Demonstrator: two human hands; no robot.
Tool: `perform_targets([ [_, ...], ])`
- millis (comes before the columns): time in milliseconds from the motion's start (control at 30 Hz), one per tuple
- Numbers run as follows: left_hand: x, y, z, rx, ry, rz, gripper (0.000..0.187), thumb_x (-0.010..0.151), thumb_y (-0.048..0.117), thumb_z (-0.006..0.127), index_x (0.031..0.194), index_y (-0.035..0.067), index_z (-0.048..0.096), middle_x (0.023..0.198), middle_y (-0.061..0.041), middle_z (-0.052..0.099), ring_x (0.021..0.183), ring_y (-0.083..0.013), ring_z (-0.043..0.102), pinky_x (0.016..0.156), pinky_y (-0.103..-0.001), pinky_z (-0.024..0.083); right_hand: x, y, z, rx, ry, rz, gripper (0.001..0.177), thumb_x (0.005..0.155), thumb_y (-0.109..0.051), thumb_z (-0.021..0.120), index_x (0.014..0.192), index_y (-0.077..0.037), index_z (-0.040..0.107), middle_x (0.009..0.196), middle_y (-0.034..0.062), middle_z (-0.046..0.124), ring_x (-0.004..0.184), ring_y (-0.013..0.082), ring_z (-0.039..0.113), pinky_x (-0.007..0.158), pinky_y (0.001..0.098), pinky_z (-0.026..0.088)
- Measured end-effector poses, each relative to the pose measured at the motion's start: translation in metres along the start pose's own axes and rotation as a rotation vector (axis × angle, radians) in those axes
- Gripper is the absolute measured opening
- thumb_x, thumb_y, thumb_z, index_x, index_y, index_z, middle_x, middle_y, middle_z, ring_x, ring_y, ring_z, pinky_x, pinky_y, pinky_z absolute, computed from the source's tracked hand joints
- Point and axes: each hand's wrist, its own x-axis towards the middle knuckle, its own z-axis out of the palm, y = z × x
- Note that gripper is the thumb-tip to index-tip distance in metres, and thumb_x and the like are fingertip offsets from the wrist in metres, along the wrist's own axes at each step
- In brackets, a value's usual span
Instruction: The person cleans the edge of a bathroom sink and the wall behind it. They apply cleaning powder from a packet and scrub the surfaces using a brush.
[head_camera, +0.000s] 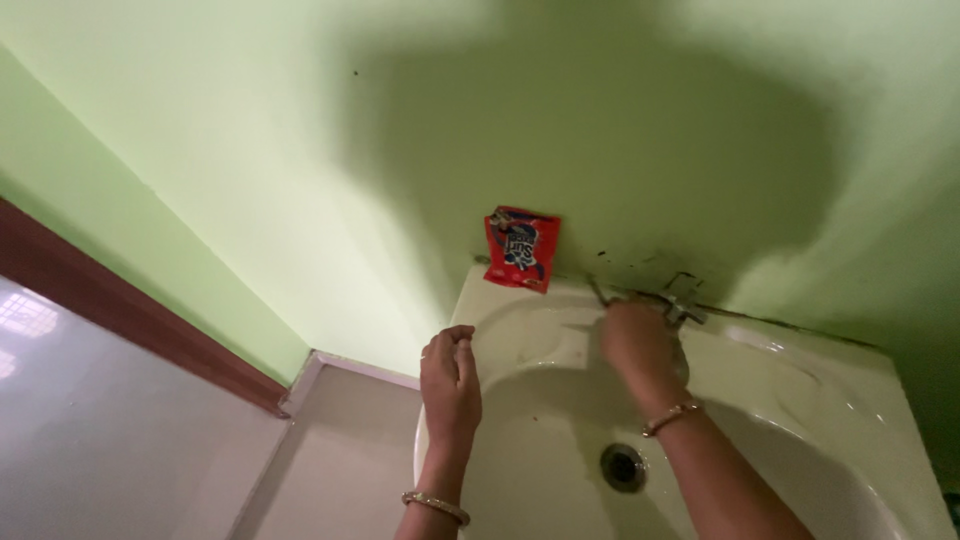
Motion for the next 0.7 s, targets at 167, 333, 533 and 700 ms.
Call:
perform_targets([
  [167, 0.001, 0.0, -0.001, 0.03, -0.017, -0.007, 0.027, 0.1, 0.018, 0.048, 0.112, 0.004, 0.068, 0.107, -0.012, 0.07, 0.106, -0.0274, 0.061, 0.091, -0.039, 0.049, -0.023, -0.049, 0.014, 0.176, -0.173, -0.441, 0.018, 0.087, -0.019, 0.064, 0.096, -0.011, 0.078, 0.092, 0.0106, 0.078, 0.08, 0.0198, 0.076, 0.077, 0.0354, 0.062],
  [333, 0.001, -0.002, -0.001, 0.015, -0.028, -0.046, 0.026, 0.1, 0.018, 0.048, 0.111, 0.004, 0.068, 0.106, -0.012, 0.069, 0.106, -0.0272, 0.061, 0.092, -0.04, 0.049, -0.011, -0.057, -0.006, 0.186, -0.219, -0.365, 0.016, 0.089, -0.028, 0.071, 0.092, -0.015, 0.08, 0.088, 0.0075, 0.079, 0.08, 0.022, 0.077, 0.077, 0.0379, 0.059],
  [533, 0.001, -0.003, -0.001, -0.004, 0.001, 0.005, 0.025, 0.099, 0.017, 0.05, 0.11, 0.004, 0.068, 0.106, -0.012, 0.07, 0.106, -0.0275, 0.062, 0.09, -0.04, 0.05, -0.008, -0.057, 0.018, 0.072, 0.03, -0.71, 0.01, 0.079, -0.014, 0.074, 0.089, -0.011, 0.078, 0.086, 0.0137, 0.076, 0.082, 0.0318, 0.071, 0.077, 0.0443, 0.056],
  [700, 0.002, -0.004, 0.0, 0.035, 0.001, 0.001, 0.024, 0.098, 0.016, 0.051, 0.11, 0.004, 0.068, 0.105, -0.012, 0.07, 0.104, -0.0279, 0.061, 0.089, -0.041, 0.05, 0.004, -0.06, 0.009, 0.197, -0.06, -0.561, 0.013, 0.08, -0.022, 0.076, 0.091, -0.016, 0.078, 0.083, 0.0095, 0.076, 0.078, 0.0274, 0.074, 0.077, 0.0435, 0.057],
])
